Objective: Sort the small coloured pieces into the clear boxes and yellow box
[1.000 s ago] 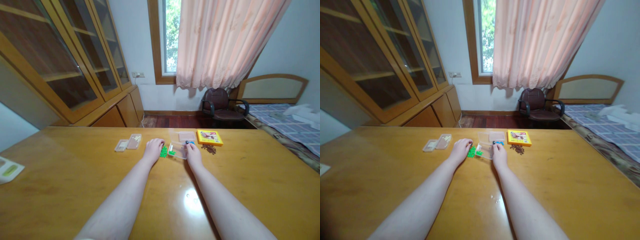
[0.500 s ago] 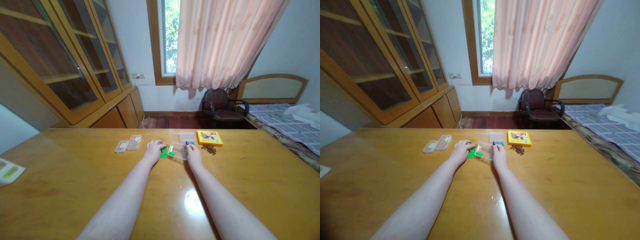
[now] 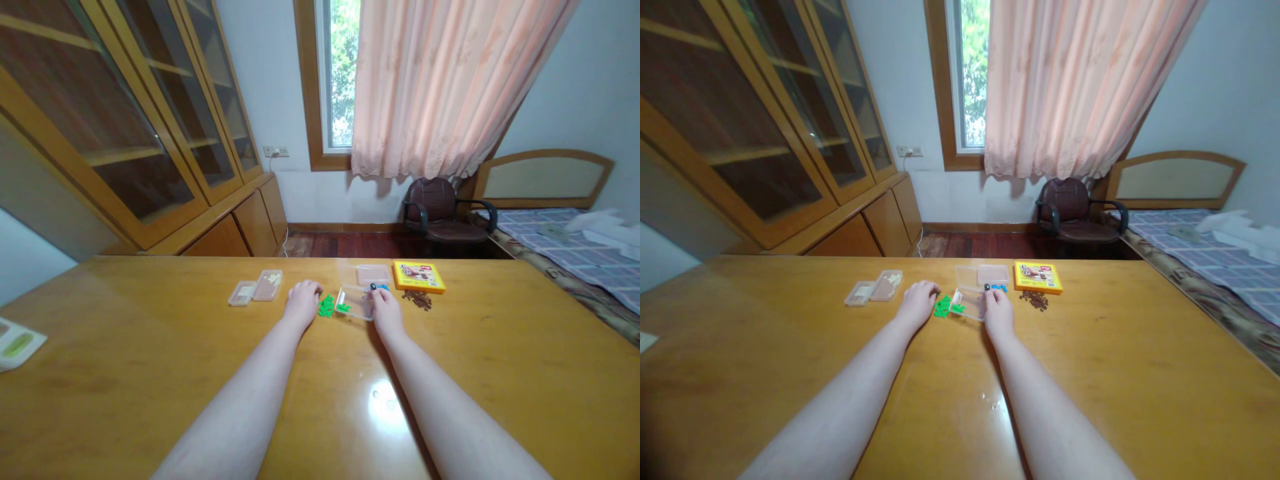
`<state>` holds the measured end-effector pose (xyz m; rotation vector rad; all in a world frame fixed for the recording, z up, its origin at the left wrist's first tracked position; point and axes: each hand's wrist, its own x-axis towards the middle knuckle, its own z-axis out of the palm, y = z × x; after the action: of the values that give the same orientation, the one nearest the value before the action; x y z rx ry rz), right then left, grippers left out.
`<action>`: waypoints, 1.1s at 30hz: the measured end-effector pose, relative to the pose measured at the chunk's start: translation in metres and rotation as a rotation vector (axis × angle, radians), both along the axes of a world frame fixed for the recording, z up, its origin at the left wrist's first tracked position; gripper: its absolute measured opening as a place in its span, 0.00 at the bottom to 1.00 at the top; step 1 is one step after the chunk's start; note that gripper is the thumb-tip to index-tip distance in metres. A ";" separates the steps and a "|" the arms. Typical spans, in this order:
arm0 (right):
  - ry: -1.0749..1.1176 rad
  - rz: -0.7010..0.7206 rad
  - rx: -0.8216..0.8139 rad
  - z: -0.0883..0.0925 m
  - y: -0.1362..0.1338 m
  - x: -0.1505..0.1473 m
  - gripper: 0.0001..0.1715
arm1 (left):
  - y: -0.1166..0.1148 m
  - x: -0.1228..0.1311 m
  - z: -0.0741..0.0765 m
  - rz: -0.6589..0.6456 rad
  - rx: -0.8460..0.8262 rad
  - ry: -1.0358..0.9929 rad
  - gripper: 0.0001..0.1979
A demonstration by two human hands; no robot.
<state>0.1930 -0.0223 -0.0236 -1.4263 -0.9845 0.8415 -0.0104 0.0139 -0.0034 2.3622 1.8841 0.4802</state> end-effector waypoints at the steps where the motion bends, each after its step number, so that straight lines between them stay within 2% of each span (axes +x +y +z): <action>1: 0.004 0.000 -0.005 0.000 0.000 0.000 0.22 | 0.000 0.000 0.000 0.001 0.002 0.004 0.08; 17: -0.005 0.013 -0.023 -0.002 0.000 0.001 0.22 | 0.004 0.000 -0.003 -0.008 -0.029 0.062 0.05; 22: -0.004 0.016 -0.017 -0.004 0.001 0.001 0.21 | 0.000 0.003 0.003 0.000 0.064 -0.066 0.06; 24: -0.018 0.023 -0.013 -0.003 0.000 0.000 0.20 | -0.007 0.008 0.010 -0.049 0.180 -0.176 0.07; 26: -0.034 0.025 0.003 -0.001 0.000 0.000 0.19 | -0.015 0.013 0.016 -0.194 0.258 -0.228 0.07; 29: -0.054 0.024 0.033 0.002 -0.001 -0.001 0.19 | -0.021 0.018 0.018 -0.391 0.233 -0.208 0.09; 31: -0.067 0.022 0.024 0.003 -0.002 -0.001 0.19 | -0.019 0.018 0.015 -0.397 0.203 -0.218 0.12; 33: -0.066 0.017 0.005 0.005 -0.003 -0.001 0.20 | -0.013 0.014 0.012 -0.305 0.185 -0.244 0.13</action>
<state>0.1924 -0.0252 -0.0189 -1.4514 -1.0492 0.8084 0.0038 0.0005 0.0082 2.5052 1.4015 0.8938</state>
